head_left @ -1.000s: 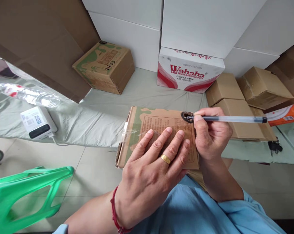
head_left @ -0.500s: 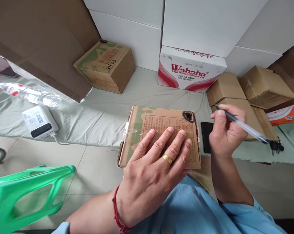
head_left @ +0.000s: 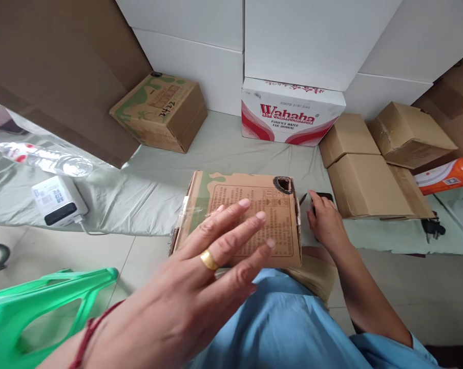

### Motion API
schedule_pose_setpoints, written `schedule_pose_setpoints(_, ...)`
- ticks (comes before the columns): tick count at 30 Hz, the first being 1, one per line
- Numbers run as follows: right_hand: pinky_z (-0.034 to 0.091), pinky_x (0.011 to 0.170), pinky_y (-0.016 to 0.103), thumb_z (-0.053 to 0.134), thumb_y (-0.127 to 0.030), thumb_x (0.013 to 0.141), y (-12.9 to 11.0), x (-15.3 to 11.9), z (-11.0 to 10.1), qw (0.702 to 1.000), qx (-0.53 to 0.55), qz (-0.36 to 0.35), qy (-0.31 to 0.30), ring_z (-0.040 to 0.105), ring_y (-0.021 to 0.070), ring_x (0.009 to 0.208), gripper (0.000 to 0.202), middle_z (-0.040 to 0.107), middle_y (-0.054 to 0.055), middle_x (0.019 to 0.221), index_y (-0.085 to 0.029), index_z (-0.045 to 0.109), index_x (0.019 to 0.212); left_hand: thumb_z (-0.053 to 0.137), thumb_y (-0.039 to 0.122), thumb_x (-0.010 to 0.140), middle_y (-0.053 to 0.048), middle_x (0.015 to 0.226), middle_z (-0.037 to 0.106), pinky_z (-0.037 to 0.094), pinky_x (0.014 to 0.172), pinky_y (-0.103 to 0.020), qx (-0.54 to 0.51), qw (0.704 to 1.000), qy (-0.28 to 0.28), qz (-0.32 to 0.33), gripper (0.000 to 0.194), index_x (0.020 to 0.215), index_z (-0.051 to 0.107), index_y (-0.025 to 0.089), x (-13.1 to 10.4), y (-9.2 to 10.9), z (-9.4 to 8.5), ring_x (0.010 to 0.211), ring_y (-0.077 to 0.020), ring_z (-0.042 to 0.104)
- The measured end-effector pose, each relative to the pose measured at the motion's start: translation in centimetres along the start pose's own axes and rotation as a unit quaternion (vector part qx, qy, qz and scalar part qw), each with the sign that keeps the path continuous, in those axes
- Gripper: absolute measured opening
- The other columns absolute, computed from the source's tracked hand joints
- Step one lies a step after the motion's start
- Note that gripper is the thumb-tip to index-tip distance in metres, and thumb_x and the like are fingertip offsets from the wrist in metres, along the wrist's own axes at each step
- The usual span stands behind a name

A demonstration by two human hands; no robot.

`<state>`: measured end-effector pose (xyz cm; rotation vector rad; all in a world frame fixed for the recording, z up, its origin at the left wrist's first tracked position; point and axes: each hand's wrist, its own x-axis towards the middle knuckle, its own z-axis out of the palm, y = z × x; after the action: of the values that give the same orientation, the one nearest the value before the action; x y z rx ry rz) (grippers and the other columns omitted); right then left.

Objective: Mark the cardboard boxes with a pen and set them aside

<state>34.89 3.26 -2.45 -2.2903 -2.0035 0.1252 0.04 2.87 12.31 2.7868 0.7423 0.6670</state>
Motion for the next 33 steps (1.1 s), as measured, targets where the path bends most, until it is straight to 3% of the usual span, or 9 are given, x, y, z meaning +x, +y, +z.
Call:
schedule_pose_setpoints(3, 0.052, 0.106, 0.05, 0.05, -0.039, 0.109, 1.7, -2.5, 0.7, 0.996, -0.003, 0.078, 0.04, 0.061, 0.0393, 0.123, 0.063, 0.07, 0.024, 0.13, -0.007, 0.047, 0.164, 0.063, 0.028, 0.106, -0.004, 0.176, 0.05, 0.03, 0.14, -0.065, 0.037, 0.999, 0.01, 0.0, 0.049, 0.155, 0.063, 0.032, -1.1, -2.2, -1.1, 0.171, -0.0394, 0.033)
schedule_pose_setpoints(6, 0.052, 0.106, 0.056, 0.054, -0.054, 0.107, 2.9, -5.4, 1.7, 0.987, -0.023, 0.158, 0.034, 0.06, 0.0446, 0.127, 0.08, 0.066, 0.032, 0.137, -0.001, 0.04, 0.166, 0.049, 0.059, 0.112, -0.003, 0.185, 0.033, 0.017, 0.137, -0.077, 0.085, 0.996, -0.004, -0.016, 0.061, 0.17, 0.047, 0.039, -2.1, -5.5, -1.7, 0.172, -0.0477, 0.023)
schedule_pose_setpoints(10, 0.052, 0.107, 0.057, 0.057, -0.063, 0.104, 3.0, -7.3, 3.3, 0.981, -0.032, 0.19, -0.02, 0.061, 0.0479, 0.129, 0.097, 0.063, 0.037, 0.143, 0.007, 0.033, 0.167, 0.038, 0.084, 0.106, -0.019, 0.188, 0.014, 0.026, 0.127, -0.084, 0.071, 0.994, -0.077, -0.004, 0.095, 0.181, 0.02, 0.027, -2.0, -9.4, -2.5, 0.17, -0.0569, 0.018)
schedule_pose_setpoints(13, 0.052, 0.107, 0.057, 0.059, -0.066, 0.102, 2.2, -6.8, 4.4, 0.981, -0.037, 0.192, -0.012, 0.06, 0.0489, 0.127, 0.101, 0.062, 0.037, 0.144, 0.008, 0.033, 0.166, 0.062, 0.092, 0.088, -0.023, 0.186, 0.023, 0.042, 0.122, -0.078, 0.037, 0.992, -0.123, 0.022, 0.12, 0.181, 0.02, 0.029, -0.7, -10.7, -2.6, 0.167, -0.0597, 0.027)
schedule_pose_setpoints(15, 0.05, 0.108, 0.058, 0.057, -0.062, 0.103, 1.8, -5.9, 4.9, 0.98, -0.041, 0.197, 0.01, 0.059, 0.0496, 0.127, 0.097, 0.06, 0.038, 0.146, 0.008, 0.036, 0.165, 0.079, 0.088, 0.076, -0.022, 0.184, 0.03, 0.051, 0.118, -0.071, 0.033, 0.991, -0.13, 0.012, 0.132, 0.18, 0.022, 0.032, 0.4, -10.6, -2.3, 0.164, -0.0595, 0.033)
schedule_pose_setpoints(17, 0.049, 0.107, 0.06, 0.055, -0.059, 0.104, 1.8, -5.0, 5.3, 0.977, -0.04, 0.209, 0.028, 0.058, 0.05, 0.126, 0.091, 0.059, 0.04, 0.145, 0.009, 0.039, 0.163, 0.086, 0.078, 0.074, -0.02, 0.181, 0.034, 0.056, 0.114, -0.066, 0.042, 0.992, -0.123, -0.01, 0.131, 0.179, 0.023, 0.033, 1.5, -10.0, -1.9, 0.162, -0.0577, 0.037)
schedule_pose_setpoints(24, 0.049, 0.104, 0.055, 0.067, -0.062, 0.098, 3.5, -3.7, 4.6, 0.968, -0.029, 0.248, -0.017, 0.059, 0.0486, 0.123, 0.09, 0.06, 0.037, 0.137, 0.005, 0.049, 0.155, 0.082, 0.042, 0.073, -0.022, 0.151, 0.054, 0.066, 0.099, -0.056, 0.048, 0.995, -0.059, -0.062, 0.09, 0.155, 0.052, 0.022, 3.1, -7.0, -1.2, 0.135, -0.046, 0.061)
schedule_pose_setpoints(28, 0.05, 0.103, 0.053, 0.07, -0.067, 0.094, 3.9, -3.7, 3.8, 0.965, -0.027, 0.253, -0.063, 0.059, 0.0494, 0.127, 0.088, 0.06, 0.035, 0.136, 0.002, 0.056, 0.146, 0.083, 0.04, 0.077, -0.024, 0.159, 0.046, 0.057, 0.113, -0.066, 0.07, 0.997, -0.011, -0.03, 0.081, 0.15, 0.055, 0.018, 4.1, -7.4, -0.6, 0.143, -0.0508, 0.052)
schedule_pose_setpoints(33, 0.05, 0.107, 0.054, 0.07, -0.065, 0.094, 4.0, -3.5, 3.9, 0.956, 0.0, 0.284, -0.069, 0.06, 0.0484, 0.128, 0.08, 0.06, 0.033, 0.135, -0.001, 0.06, 0.141, 0.078, 0.038, 0.09, -0.018, 0.172, 0.03, 0.032, 0.129, -0.075, 0.132, 0.988, 0.074, 0.015, 0.069, 0.153, 0.056, 0.019, 8.3, -10.6, 1.6, 0.157, -0.0519, 0.033)
